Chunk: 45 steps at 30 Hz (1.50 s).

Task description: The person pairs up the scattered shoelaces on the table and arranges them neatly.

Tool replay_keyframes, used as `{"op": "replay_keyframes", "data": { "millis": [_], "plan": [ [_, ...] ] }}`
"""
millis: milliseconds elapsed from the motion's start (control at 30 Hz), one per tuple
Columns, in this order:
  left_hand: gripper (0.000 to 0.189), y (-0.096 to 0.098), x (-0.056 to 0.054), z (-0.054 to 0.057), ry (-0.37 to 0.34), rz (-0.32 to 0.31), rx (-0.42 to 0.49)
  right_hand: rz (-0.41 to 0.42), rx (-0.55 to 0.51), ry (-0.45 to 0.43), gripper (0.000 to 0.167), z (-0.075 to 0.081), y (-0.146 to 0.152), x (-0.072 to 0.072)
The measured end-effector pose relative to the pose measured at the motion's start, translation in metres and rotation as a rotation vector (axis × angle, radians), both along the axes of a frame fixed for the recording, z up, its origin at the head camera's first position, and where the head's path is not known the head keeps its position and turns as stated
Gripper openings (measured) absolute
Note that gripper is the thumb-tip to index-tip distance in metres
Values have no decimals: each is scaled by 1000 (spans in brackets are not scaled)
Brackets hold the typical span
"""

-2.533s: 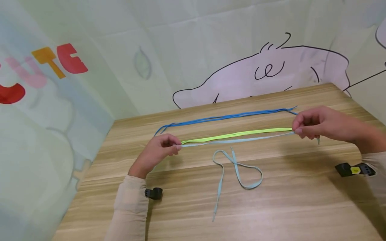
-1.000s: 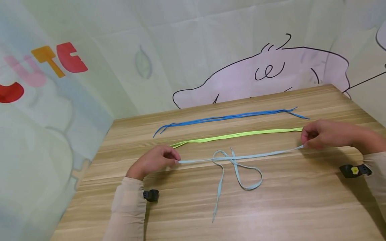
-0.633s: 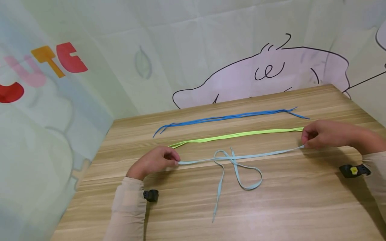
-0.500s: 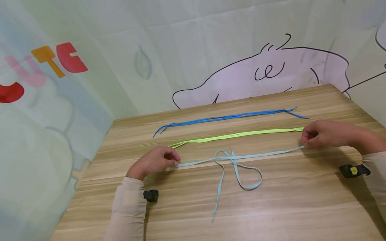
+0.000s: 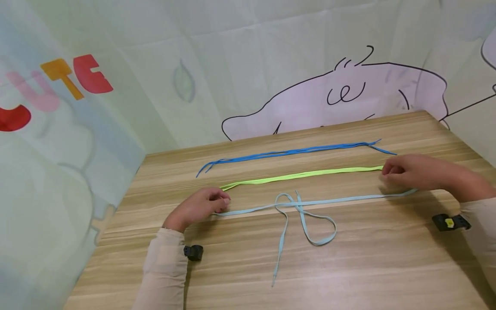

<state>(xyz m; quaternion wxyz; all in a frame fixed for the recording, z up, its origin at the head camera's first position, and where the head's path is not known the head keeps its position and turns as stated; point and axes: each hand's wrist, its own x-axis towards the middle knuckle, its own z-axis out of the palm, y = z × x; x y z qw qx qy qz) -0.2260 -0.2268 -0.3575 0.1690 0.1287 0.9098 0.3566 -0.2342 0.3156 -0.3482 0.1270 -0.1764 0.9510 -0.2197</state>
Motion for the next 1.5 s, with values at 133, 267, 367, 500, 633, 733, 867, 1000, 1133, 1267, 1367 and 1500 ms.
{"op": "replay_keyframes", "data": {
  "millis": [133, 267, 367, 500, 633, 733, 867, 1000, 1133, 1267, 1367, 1500],
  "plan": [
    [22, 1, 0, 0, 2, -5, 20, 6, 17, 64, 21, 7, -13, 5],
    [22, 4, 1, 2, 16, -11, 9, 16, -8, 112, 20, 12, -33, 11],
    [22, 8, 1, 3, 33, -17, -13, 34, -64, 107, 17, 15, -48, 15],
    [22, 12, 1, 2, 46, -16, -44, 74, -119, 80, 14, 14, -65, 21],
    [21, 13, 1, 1, 58, -26, -55, 130, -139, 63, 9, 10, -82, 25],
    [20, 15, 0, 1, 69, -37, -58, 188, -141, 75, 6, 8, -92, 30],
    [19, 18, 0, 1, 73, -39, -59, 268, -155, 87, 6, 5, -104, 35],
    [19, 19, 0, 0, 74, -37, -54, 327, -181, 69, 5, 3, -112, 39],
    [20, 20, 0, 1, 76, -40, -55, 364, -187, 42, 6, 2, -119, 43],
    [20, 21, 1, 2, 71, -36, -69, 376, -164, 22, 8, 2, -123, 44],
    [21, 20, 1, 3, 63, -39, -65, 378, -152, 18, 8, 2, -124, 45],
    [20, 20, 1, 3, 59, -42, -60, 383, -149, 15, 8, 1, -124, 45]
  ]
}}
